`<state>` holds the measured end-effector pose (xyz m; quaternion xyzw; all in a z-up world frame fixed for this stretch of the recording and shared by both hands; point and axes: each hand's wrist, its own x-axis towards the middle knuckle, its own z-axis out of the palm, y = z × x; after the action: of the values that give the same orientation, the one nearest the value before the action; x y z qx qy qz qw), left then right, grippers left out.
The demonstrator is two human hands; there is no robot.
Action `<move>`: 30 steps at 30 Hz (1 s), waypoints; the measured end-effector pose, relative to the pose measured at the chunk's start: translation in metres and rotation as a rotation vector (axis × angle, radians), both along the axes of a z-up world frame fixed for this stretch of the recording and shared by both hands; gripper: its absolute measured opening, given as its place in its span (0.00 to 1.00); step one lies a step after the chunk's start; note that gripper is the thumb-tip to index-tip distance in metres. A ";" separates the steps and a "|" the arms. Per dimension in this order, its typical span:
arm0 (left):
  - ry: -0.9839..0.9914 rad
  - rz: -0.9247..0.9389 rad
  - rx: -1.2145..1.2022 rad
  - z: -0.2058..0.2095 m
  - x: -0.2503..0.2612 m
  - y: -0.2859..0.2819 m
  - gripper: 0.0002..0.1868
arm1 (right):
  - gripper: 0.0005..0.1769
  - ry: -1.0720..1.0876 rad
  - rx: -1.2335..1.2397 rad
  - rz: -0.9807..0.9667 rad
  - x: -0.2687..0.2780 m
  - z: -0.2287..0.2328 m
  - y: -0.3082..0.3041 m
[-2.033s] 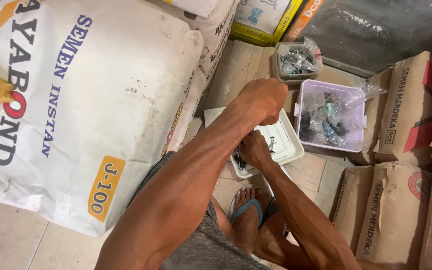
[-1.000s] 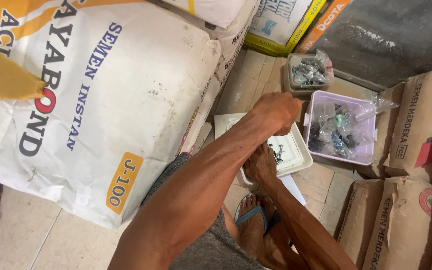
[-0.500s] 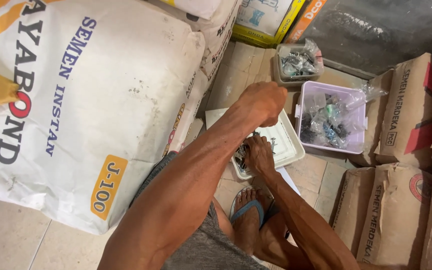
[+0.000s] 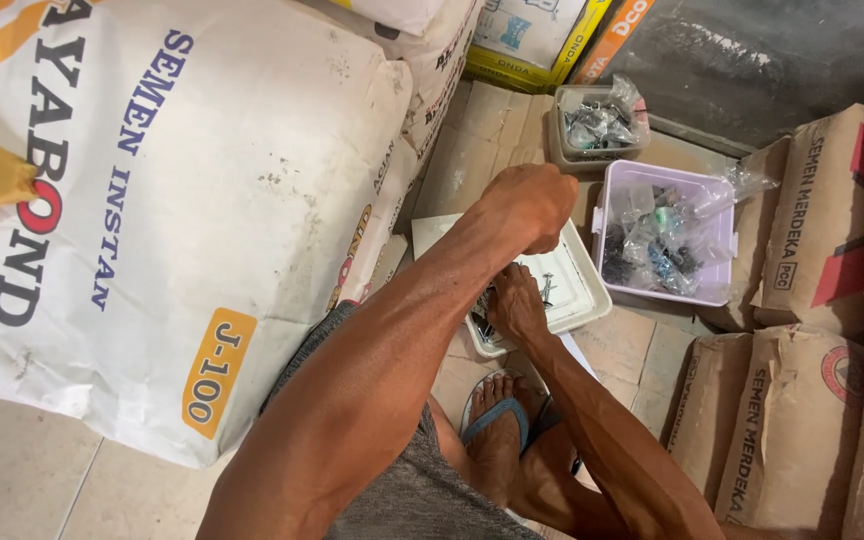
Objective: Assembling small black components into a white plastic tray while sitting on the floor in a storage area.
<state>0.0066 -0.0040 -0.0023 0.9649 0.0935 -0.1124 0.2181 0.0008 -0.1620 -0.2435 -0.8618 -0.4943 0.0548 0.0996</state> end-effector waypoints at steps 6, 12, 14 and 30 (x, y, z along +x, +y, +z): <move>-0.029 0.026 -0.029 -0.009 0.004 -0.003 0.05 | 0.15 -0.032 0.000 0.052 0.006 -0.028 0.009; -0.023 0.037 -0.014 -0.012 0.009 -0.006 0.05 | 0.14 -0.063 -0.073 0.068 0.003 -0.018 0.011; -0.011 0.026 -0.008 -0.008 0.008 -0.007 0.04 | 0.14 -0.074 -0.092 0.075 0.003 -0.013 0.012; 0.025 0.000 0.012 -0.010 0.005 -0.004 0.05 | 0.16 -0.121 -0.236 0.088 0.015 -0.002 -0.010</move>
<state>0.0112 -0.0077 -0.0126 0.9647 0.0967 -0.1239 0.2113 0.0161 -0.1724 -0.2455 -0.8469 -0.5267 0.0647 -0.0350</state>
